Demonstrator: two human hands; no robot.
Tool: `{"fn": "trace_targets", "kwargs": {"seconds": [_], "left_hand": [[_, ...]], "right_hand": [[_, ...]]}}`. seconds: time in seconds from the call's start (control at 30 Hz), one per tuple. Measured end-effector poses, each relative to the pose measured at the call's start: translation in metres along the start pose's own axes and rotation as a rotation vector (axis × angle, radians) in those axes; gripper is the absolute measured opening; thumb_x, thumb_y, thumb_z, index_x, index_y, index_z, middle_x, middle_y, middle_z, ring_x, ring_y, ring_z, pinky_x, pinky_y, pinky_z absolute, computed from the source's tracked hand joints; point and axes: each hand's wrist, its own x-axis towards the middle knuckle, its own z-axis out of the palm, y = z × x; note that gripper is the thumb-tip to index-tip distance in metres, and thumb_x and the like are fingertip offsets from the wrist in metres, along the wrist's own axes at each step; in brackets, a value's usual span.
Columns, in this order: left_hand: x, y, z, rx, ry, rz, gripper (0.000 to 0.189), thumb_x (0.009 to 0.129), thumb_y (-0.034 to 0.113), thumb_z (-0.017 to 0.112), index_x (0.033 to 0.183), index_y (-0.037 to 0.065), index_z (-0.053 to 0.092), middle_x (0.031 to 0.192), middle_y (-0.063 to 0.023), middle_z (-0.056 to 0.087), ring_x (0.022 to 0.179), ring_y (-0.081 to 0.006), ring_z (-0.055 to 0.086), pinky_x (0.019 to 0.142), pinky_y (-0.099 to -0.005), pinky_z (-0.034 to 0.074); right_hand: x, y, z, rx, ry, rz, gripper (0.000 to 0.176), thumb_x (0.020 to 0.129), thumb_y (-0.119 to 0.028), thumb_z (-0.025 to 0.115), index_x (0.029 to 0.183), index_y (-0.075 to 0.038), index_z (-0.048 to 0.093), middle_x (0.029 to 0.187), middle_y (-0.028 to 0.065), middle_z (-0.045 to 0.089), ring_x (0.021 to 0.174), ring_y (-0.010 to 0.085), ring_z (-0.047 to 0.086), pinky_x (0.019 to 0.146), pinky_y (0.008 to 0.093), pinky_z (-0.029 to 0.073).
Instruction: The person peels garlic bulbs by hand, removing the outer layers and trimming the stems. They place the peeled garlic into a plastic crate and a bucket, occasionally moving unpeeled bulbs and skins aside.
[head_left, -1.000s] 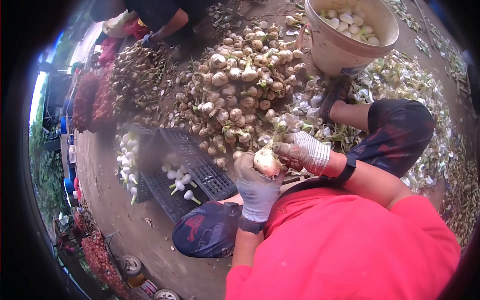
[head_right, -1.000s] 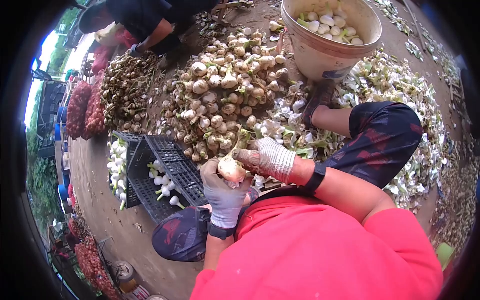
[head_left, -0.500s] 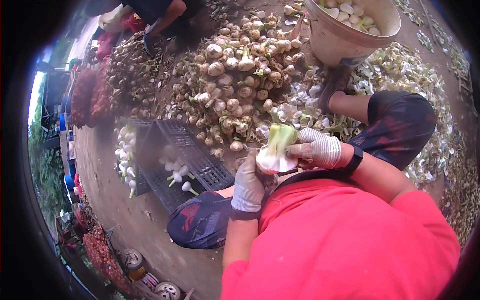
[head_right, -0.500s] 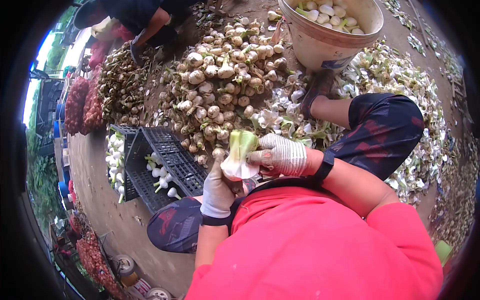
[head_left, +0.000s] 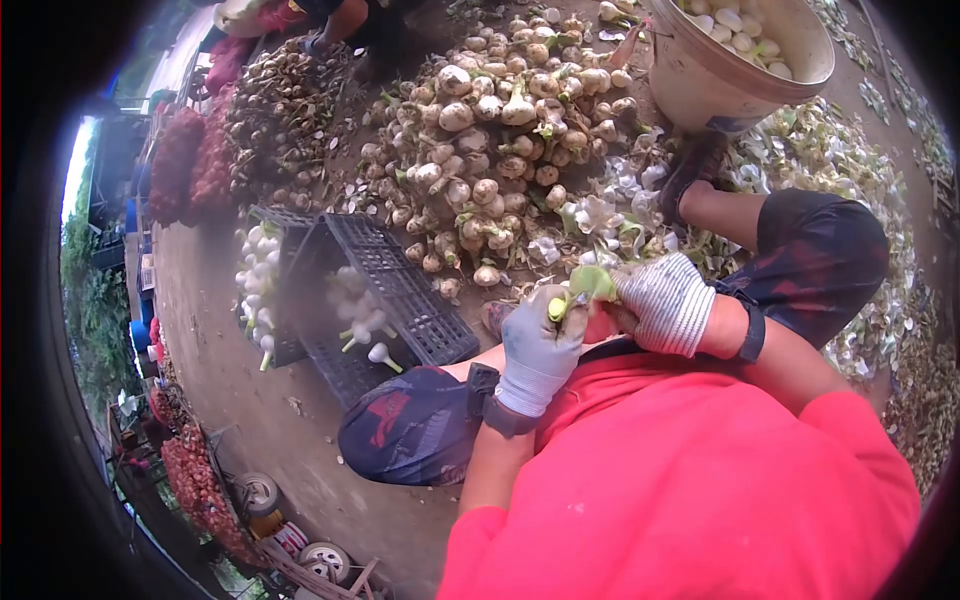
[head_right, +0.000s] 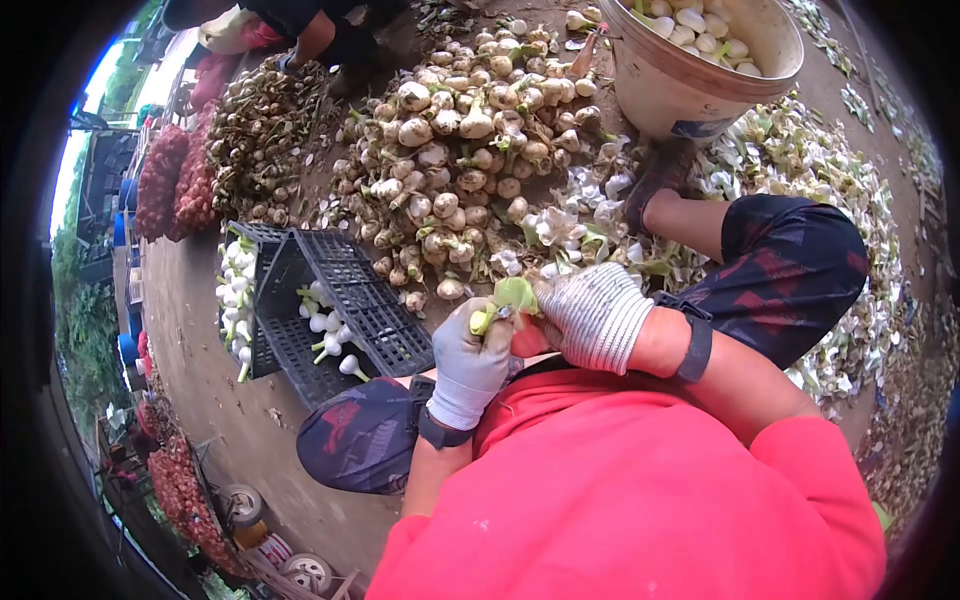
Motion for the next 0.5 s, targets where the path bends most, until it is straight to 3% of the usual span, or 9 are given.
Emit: {"fn": "trace_targets", "kwargs": {"seconds": [0.07, 0.13, 0.2, 0.27, 0.3, 0.33, 0.4, 0.47, 0.5], "left_hand": [[0.002, 0.016, -0.018, 0.017, -0.054, 0.123, 0.008, 0.081, 0.005, 0.060, 0.088, 0.001, 0.060, 0.077, -0.0083, 0.061, 0.065, -0.0146, 0.057, 0.062, -0.0265, 0.046], [0.000, 0.028, -0.033, -0.050, -0.124, 0.072, 0.008, 0.078, 0.005, 0.062, 0.087, 0.004, 0.061, 0.074, -0.0138, 0.059, 0.063, -0.0279, 0.059, 0.057, -0.0325, 0.046], [-0.003, 0.036, -0.042, -0.296, -0.171, -0.001, 0.009, 0.078, 0.002, 0.059, 0.087, 0.001, 0.061, 0.074, -0.0085, 0.060, 0.067, -0.0200, 0.057, 0.063, -0.0310, 0.046], [-0.007, 0.054, -0.046, -0.638, -0.255, -0.102, 0.008, 0.078, 0.001, 0.060, 0.086, 0.001, 0.061, 0.077, -0.0072, 0.060, 0.073, -0.0180, 0.056, 0.069, -0.0328, 0.046], [-0.007, 0.045, -0.046, -0.705, -0.344, 0.007, 0.012, 0.082, 0.005, 0.059, 0.093, 0.002, 0.060, 0.088, -0.0084, 0.062, 0.082, -0.0187, 0.057, 0.074, -0.0338, 0.047], [-0.005, 0.034, -0.044, -0.705, -0.340, 0.013, 0.012, 0.082, 0.005, 0.059, 0.093, 0.002, 0.060, 0.088, -0.0084, 0.062, 0.082, -0.0187, 0.057, 0.074, -0.0338, 0.047], [-0.005, 0.013, -0.044, -1.040, 0.174, -0.030, 0.020, 0.088, 0.017, 0.058, 0.103, 0.004, 0.057, 0.101, -0.0096, 0.061, 0.092, -0.0206, 0.057, 0.080, -0.0350, 0.048], [-0.001, -0.006, -0.078, -1.495, 0.325, -0.193, 0.033, 0.092, 0.030, 0.055, 0.113, 0.006, 0.051, 0.111, -0.0092, 0.057, 0.102, -0.0217, 0.056, 0.088, -0.0378, 0.048], [0.003, -0.020, -0.091, -1.582, 0.297, -0.120, 0.039, 0.092, 0.037, 0.053, 0.117, 0.008, 0.050, 0.114, -0.0079, 0.057, 0.106, -0.0220, 0.055, 0.092, -0.0397, 0.046]], "right_hand": [[0.007, 0.012, 0.006, -0.013, 0.035, -0.018, 0.020, 0.079, -0.025, 0.058, 0.081, -0.006, 0.065, 0.068, 0.0169, 0.062, 0.066, 0.0343, 0.063, 0.057, 0.0435, 0.049], [0.016, 0.015, 0.011, 0.290, -0.057, 0.095, 0.019, 0.084, -0.021, 0.055, 0.085, -0.005, 0.065, 0.069, 0.0178, 0.061, 0.066, 0.0360, 0.061, 0.060, 0.0449, 0.048], [0.027, 0.004, 0.012, 0.093, -0.032, 0.115, 0.023, 0.082, -0.022, 0.055, 0.080, -0.001, 0.064, 0.066, 0.0218, 0.059, 0.065, 0.0382, 0.061, 0.059, 0.0454, 0.048], [0.038, 0.009, 0.034, 0.048, -0.082, 0.079, 0.023, 0.079, -0.023, 0.057, 0.077, 0.000, 0.063, 0.067, 0.0223, 0.060, 0.065, 0.0388, 0.061, 0.058, 0.0460, 0.048], [0.038, 0.006, 0.036, 0.030, -0.241, 0.086, 0.027, 0.081, -0.030, 0.055, 0.087, -0.005, 0.065, 0.075, 0.0200, 0.065, 0.072, 0.0368, 0.064, 0.063, 0.0452, 0.050], [0.033, 0.010, 0.046, 0.143, -0.177, -0.139, 0.020, 0.078, -0.020, 0.058, 0.085, -0.003, 0.064, 0.070, 0.0215, 0.061, 0.063, 0.0378, 0.061, 0.057, 0.0449, 0.048], [0.006, 0.007, 0.038, 0.682, -0.296, -0.437, 0.021, 0.083, -0.023, 0.054, 0.086, -0.005, 0.065, 0.074, 0.0182, 0.065, 0.065, 0.0319, 0.064, 0.059, 0.0425, 0.049], [-0.023, 0.008, -0.018, 1.089, -0.431, -0.601, 0.019, 0.086, -0.019, 0.052, 0.083, -0.005, 0.063, 0.070, 0.0149, 0.064, 0.059, 0.0260, 0.062, 0.056, 0.0409, 0.048], [-0.029, 0.027, -0.017, 1.086, -0.441, -0.626, 0.019, 0.086, -0.019, 0.052, 0.083, -0.005, 0.063, 0.070, 0.0149, 0.064, 0.059, 0.0260, 0.062, 0.056, 0.0409, 0.048]]}}
